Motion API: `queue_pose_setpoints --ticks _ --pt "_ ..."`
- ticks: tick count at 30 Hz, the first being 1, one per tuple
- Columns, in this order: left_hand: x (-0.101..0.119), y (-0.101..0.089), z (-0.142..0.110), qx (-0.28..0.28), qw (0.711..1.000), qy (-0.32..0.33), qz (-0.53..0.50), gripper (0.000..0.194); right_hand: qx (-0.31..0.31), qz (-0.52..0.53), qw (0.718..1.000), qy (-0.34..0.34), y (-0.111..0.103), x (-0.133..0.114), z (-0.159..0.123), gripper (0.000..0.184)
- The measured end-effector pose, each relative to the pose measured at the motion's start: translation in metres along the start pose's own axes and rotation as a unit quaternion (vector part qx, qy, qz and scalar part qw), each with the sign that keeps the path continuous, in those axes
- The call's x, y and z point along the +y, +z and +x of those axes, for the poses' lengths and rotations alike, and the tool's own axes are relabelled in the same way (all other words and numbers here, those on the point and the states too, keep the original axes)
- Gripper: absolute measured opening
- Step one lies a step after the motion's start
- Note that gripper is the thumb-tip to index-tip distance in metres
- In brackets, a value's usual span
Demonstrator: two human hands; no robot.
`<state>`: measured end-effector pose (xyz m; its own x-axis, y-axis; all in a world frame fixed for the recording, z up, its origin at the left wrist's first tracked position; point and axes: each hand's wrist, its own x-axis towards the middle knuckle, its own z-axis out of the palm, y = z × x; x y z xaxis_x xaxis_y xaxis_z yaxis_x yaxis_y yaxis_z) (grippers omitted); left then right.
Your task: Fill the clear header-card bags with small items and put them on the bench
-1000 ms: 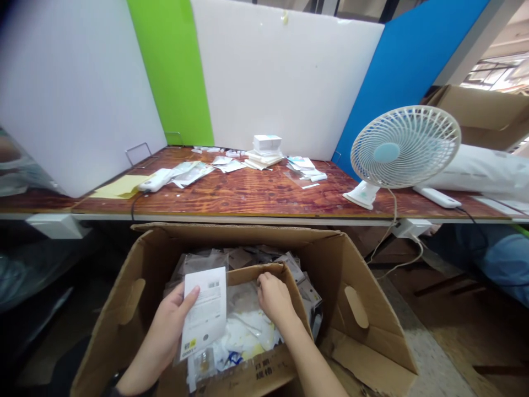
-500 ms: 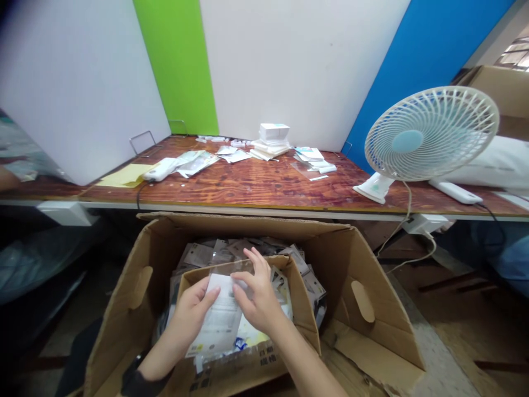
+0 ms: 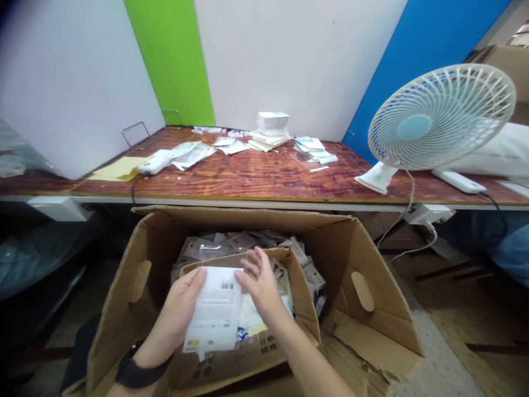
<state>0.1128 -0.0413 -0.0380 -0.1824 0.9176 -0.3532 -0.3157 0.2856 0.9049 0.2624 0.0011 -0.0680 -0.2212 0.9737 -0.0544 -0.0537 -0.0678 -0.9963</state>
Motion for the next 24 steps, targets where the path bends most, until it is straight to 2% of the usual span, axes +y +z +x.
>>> queue_pose_setpoints --ticks 2,3,5,12,17,21,24 --pt "0.0 0.0 -0.001 -0.005 1.0 -0.005 -0.006 0.031 -0.058 0.099 0.989 0.091 -0.002 -0.004 0.002 0.037" --pt "0.0 -0.001 -0.001 -0.009 1.0 -0.01 -0.012 0.031 -0.072 0.127 0.982 0.116 -0.003 -0.006 0.003 0.028" --pt "0.0 -0.002 -0.001 -0.012 1.0 -0.018 -0.023 0.033 -0.063 0.155 0.977 0.13 -0.005 -0.011 0.003 0.02" --pt "0.0 -0.013 0.004 -0.044 0.997 0.05 0.035 0.028 -0.011 0.119 0.99 0.074 -0.013 -0.015 0.002 0.019" --pt "-0.004 -0.022 0.002 -0.032 0.998 0.058 0.008 0.046 -0.005 0.067 0.998 0.014 -0.021 -0.017 -0.001 0.012" --pt "-0.006 -0.027 0.0 0.0 0.995 0.099 0.019 0.009 -0.021 0.037 0.998 -0.036 -0.023 -0.026 -0.006 0.021" --pt "-0.003 -0.027 -0.004 0.001 0.995 0.104 0.007 0.003 -0.048 0.017 0.994 -0.091 -0.024 -0.034 -0.01 0.026"
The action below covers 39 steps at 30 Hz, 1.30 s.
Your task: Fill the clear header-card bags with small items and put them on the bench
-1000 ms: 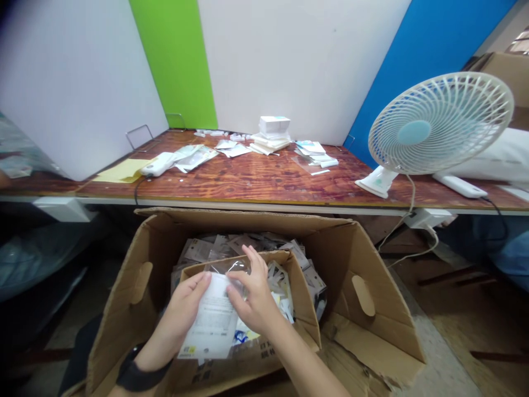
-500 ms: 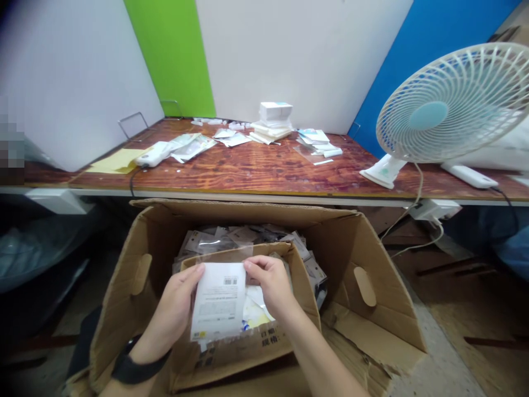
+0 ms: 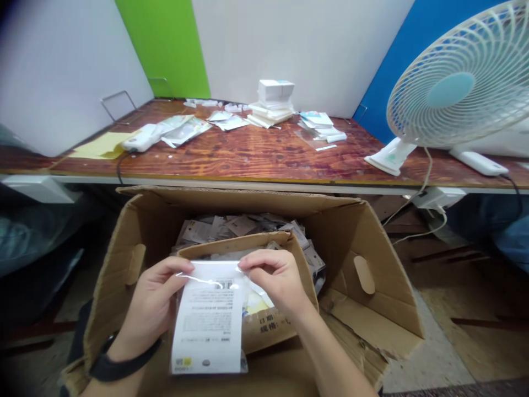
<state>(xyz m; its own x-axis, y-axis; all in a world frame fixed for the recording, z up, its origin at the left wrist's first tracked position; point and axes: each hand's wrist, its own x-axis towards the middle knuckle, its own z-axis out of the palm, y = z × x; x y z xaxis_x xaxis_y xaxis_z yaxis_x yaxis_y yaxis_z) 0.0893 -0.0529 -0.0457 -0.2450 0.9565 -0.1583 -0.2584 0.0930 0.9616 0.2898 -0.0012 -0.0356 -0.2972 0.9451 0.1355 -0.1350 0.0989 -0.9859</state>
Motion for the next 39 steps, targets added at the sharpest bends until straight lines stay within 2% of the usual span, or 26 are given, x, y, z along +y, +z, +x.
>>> queue_pose_setpoints --ticks 4,9,14,19,30,39 --pt "0.008 0.003 -0.004 0.004 0.999 -0.009 -0.034 0.002 -0.041 -0.003 0.998 -0.053 -0.001 -0.008 -0.001 0.032" --pt "0.012 0.005 -0.008 0.009 0.999 -0.002 -0.045 0.002 -0.053 0.002 0.995 -0.083 0.0 -0.014 -0.001 0.03" --pt "0.013 0.002 -0.012 0.002 0.999 0.008 -0.05 0.003 -0.074 0.034 0.993 -0.084 -0.002 -0.012 -0.003 0.019" --pt "0.011 -0.001 -0.012 -0.007 0.999 0.021 -0.042 0.005 -0.051 0.049 0.994 -0.079 0.001 -0.007 -0.005 0.016" --pt "0.01 -0.002 -0.013 -0.003 0.999 0.032 -0.018 0.003 -0.034 0.05 0.996 -0.068 0.005 -0.011 -0.004 0.024" --pt "0.01 -0.004 -0.013 0.002 0.999 0.05 -0.005 0.003 -0.066 0.034 0.995 -0.063 0.002 -0.012 -0.003 0.031"
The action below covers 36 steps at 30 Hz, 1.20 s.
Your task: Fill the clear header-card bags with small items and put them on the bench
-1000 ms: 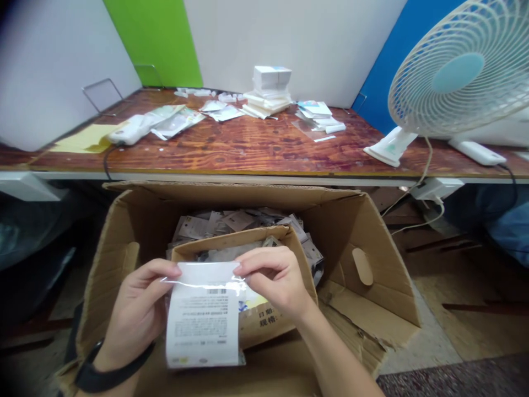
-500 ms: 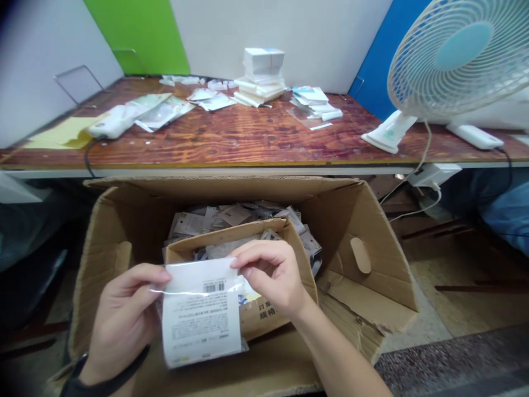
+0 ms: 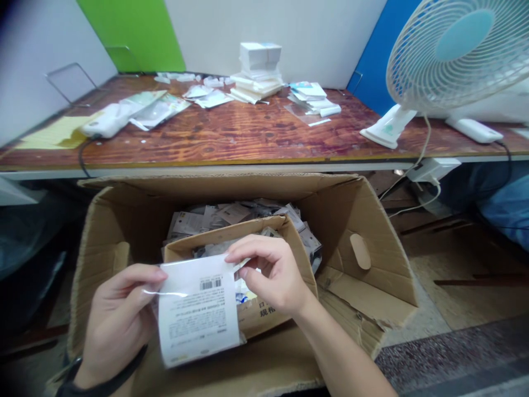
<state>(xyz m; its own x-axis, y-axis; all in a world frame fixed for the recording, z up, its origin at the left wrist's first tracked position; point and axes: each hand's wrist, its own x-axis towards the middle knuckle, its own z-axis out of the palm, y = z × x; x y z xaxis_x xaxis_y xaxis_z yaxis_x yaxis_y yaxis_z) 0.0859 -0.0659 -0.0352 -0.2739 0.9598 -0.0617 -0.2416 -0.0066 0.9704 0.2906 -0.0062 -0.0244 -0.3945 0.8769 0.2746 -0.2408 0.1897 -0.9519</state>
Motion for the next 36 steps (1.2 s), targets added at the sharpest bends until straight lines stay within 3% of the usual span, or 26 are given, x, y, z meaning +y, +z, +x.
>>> queue_pose_setpoints --ticks 7,14,19,29,32,36 --pt "0.004 0.0 0.002 -0.017 1.0 0.018 -0.01 0.007 -0.023 -0.003 1.0 0.01 -0.001 0.0 -0.002 0.039" --pt "0.02 0.005 0.004 -0.076 0.996 -0.033 -0.035 0.02 -0.025 -0.006 1.0 0.0 -0.002 0.001 -0.001 0.044" --pt "0.01 0.007 0.002 -0.041 0.999 0.0 -0.019 0.009 -0.026 -0.022 0.999 -0.002 -0.002 0.002 -0.001 0.043" --pt "0.002 -0.005 -0.004 -0.084 0.996 0.023 0.008 0.013 -0.018 -0.043 0.999 0.009 -0.001 0.001 -0.001 0.035" --pt "0.0 -0.002 -0.004 -0.07 0.997 0.024 0.023 0.014 -0.001 -0.04 0.999 0.016 0.002 0.003 -0.001 0.026" --pt "-0.001 0.011 -0.001 0.008 0.994 0.021 0.106 0.011 0.056 -0.058 0.995 0.05 0.014 0.01 0.0 0.013"
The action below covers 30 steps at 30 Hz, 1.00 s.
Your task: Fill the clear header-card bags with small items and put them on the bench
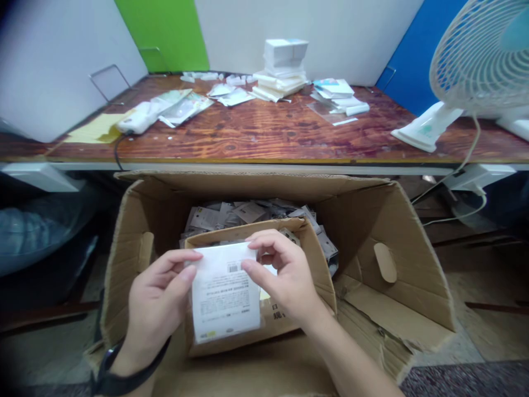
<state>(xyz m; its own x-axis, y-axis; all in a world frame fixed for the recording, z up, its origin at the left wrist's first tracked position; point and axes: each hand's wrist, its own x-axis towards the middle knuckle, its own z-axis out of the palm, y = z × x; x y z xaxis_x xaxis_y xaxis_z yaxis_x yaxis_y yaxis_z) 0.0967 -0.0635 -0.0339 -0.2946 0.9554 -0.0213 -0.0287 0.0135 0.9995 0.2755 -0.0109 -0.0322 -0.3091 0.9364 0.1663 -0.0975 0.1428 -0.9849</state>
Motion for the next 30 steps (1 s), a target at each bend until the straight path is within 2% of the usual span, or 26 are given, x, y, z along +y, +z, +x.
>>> queue_pose_setpoints --ticks 3,4,8,10,13,17,21,24,27,30 --pt "0.0 0.007 0.002 0.033 0.998 -0.032 0.053 0.018 0.054 0.024 0.997 0.059 0.01 0.004 0.001 0.022" --pt "-0.001 0.007 0.003 0.034 0.997 -0.043 0.053 0.02 0.054 0.045 0.993 0.09 0.011 0.005 0.001 0.025" --pt "-0.003 0.008 0.005 0.028 0.996 -0.081 -0.008 0.021 -0.049 0.08 0.975 0.201 0.009 0.01 0.002 0.019" --pt "-0.004 0.008 0.005 0.02 0.992 -0.102 -0.07 0.021 -0.076 0.087 0.969 0.217 0.005 0.012 0.002 0.025" --pt "0.0 0.01 0.003 0.021 0.979 -0.132 -0.154 0.021 -0.082 0.138 0.959 0.233 0.002 0.014 0.001 0.025" --pt "0.007 0.013 0.0 0.042 0.96 -0.168 -0.219 0.025 -0.112 0.217 0.935 0.258 0.006 0.011 0.001 0.023" --pt "0.01 0.013 -0.002 0.035 0.943 -0.182 -0.277 0.029 -0.134 0.254 0.919 0.268 0.011 0.008 0.001 0.022" --pt "0.01 0.01 -0.001 0.004 0.94 -0.172 -0.296 0.026 -0.116 0.232 0.93 0.26 0.013 0.009 -0.001 0.023" --pt "0.009 0.008 0.003 -0.023 0.94 -0.17 -0.295 0.037 -0.081 0.154 0.958 0.23 0.014 0.012 -0.004 0.023" --pt "0.007 0.01 0.007 -0.008 0.946 -0.18 -0.271 0.034 -0.029 0.057 0.98 0.19 0.016 0.012 -0.005 0.023"
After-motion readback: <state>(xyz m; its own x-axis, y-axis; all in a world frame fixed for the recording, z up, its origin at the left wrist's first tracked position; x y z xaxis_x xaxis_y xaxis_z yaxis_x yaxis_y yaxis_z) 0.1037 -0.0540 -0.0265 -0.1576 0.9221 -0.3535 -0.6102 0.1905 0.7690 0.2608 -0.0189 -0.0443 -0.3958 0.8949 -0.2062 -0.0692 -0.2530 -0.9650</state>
